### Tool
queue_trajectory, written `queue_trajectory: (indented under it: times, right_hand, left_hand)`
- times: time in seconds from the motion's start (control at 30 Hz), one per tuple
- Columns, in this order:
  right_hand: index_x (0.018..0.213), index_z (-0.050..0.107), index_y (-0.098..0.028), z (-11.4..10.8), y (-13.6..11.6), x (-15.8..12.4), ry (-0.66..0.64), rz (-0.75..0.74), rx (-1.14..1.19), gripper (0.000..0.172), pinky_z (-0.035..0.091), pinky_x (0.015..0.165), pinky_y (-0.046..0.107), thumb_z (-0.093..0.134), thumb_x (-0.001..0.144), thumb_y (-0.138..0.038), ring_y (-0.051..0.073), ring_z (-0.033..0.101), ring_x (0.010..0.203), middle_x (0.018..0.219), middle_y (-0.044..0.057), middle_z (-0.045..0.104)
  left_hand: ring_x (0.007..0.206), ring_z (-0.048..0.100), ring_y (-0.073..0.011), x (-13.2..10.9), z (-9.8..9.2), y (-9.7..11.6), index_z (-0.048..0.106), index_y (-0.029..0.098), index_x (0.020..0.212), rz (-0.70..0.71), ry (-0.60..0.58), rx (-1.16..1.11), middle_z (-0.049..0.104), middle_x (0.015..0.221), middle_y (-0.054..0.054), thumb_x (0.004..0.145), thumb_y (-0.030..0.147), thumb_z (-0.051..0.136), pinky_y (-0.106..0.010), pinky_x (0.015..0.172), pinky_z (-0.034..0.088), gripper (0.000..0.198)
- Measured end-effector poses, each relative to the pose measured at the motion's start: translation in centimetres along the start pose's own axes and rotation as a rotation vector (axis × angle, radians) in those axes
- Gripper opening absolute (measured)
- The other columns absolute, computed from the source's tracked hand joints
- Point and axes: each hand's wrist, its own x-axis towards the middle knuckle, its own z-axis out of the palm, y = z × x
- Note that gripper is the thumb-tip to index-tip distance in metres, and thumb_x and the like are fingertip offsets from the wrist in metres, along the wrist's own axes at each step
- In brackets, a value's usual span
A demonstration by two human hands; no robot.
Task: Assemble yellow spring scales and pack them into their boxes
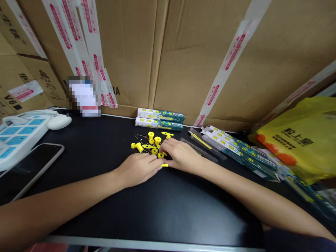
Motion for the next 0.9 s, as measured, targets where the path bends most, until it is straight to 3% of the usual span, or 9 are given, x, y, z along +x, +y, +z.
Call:
queue_trajectory:
  times: [0.1,0.3,0.5,0.9]
  right_hand:
    - [0.091,0.056,-0.016,-0.1,-0.1,-0.6,0.07,-0.037,0.038,0.015,0.045,0.069,0.032,0.063,0.079,-0.02,0.022,0.056,0.081,0.086,0.008,0.064]
    - [0.088,0.05,-0.019,0.3,-0.1,-1.4,0.166,0.002,0.386,0.016,0.044,0.065,0.026,0.055,0.076,-0.011,0.014,0.052,0.07,0.079,0.001,0.056]
    - [0.089,0.046,-0.02,1.2,-0.3,-1.4,0.113,0.07,0.61,0.019,0.041,0.057,0.021,0.054,0.075,-0.009,0.009,0.047,0.06,0.075,-0.004,0.05]
    - [0.092,0.046,-0.021,1.8,-0.8,-1.5,0.127,0.105,0.635,0.019,0.04,0.056,0.021,0.053,0.078,-0.011,0.009,0.046,0.059,0.072,-0.005,0.049]
  left_hand:
    - [0.072,0.064,-0.0133,-0.1,-0.2,-0.3,0.063,0.018,0.089,-0.057,0.034,-0.003,0.067,0.078,0.0,0.097,0.023,0.04,-0.024,0.066,0.047,0.025]
    - [0.072,0.065,-0.0124,0.0,-0.3,-0.7,0.064,0.018,0.093,-0.1,0.025,0.019,0.067,0.08,0.0,0.097,0.023,0.041,-0.023,0.061,0.045,0.024]
    - [0.068,0.063,-0.0125,-0.1,-0.1,-0.8,0.064,0.018,0.09,-0.117,-0.015,0.06,0.065,0.074,0.001,0.098,0.024,0.04,-0.023,0.058,0.042,0.026]
    - [0.061,0.06,-0.0118,-0.2,-0.1,-0.9,0.062,0.018,0.083,-0.134,-0.036,0.09,0.063,0.073,0.001,0.096,0.024,0.042,-0.023,0.051,0.039,0.025]
